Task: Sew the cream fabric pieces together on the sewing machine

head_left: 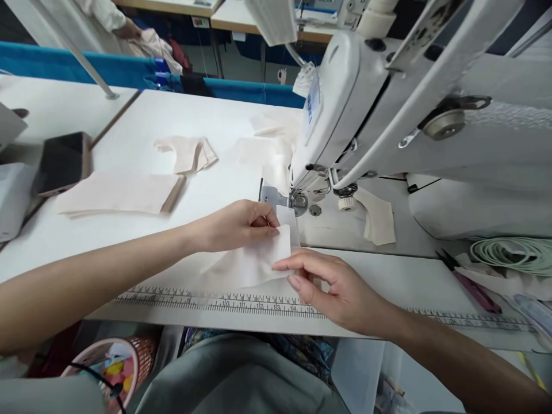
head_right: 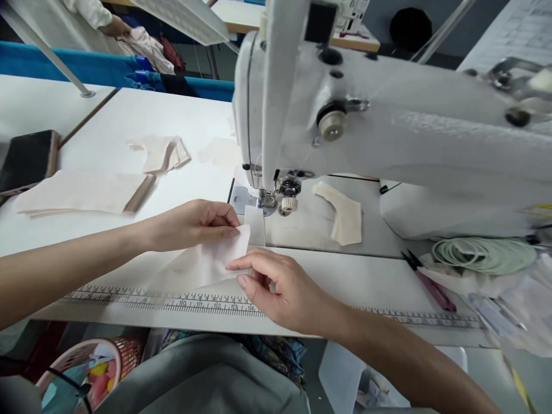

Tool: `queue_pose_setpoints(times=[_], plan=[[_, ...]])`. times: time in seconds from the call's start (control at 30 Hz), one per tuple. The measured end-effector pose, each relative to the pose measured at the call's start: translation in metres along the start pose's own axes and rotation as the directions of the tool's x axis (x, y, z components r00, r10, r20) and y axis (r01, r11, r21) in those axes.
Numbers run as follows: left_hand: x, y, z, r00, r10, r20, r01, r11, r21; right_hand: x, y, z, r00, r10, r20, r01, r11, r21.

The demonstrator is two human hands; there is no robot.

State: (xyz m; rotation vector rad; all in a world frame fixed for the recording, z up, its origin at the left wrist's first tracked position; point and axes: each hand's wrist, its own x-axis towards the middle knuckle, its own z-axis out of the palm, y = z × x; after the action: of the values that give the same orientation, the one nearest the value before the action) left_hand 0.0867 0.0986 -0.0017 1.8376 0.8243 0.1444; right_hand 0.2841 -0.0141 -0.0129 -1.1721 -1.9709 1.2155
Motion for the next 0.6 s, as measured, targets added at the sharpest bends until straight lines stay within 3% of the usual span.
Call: queue_pose_setpoints(times=[0.1, 0.3, 0.6], plan=[[0.02, 0.004, 0.001, 0.998, -0.008, -0.064, 0.017, 0.989, 0.145, 0.0, 0.003, -0.008, 0.995, 0.091, -0.039, -0.088, 0.994, 0.063], [0.04, 0.003, 0.005, 0.968, 0.123, -0.221, -0.028, 0.92, 0.391, 0.005, 0.013, -0.015, 0.968, 0.252, -0.014, -0.243, 0.944, 0.221], [0.046, -0.004, 0.013, 0.956, 0.098, -0.278, 0.067, 0.845, 0.53, 0.012, 0.022, -0.016, 0.92, 0.389, 0.042, -0.386, 0.886, 0.257]])
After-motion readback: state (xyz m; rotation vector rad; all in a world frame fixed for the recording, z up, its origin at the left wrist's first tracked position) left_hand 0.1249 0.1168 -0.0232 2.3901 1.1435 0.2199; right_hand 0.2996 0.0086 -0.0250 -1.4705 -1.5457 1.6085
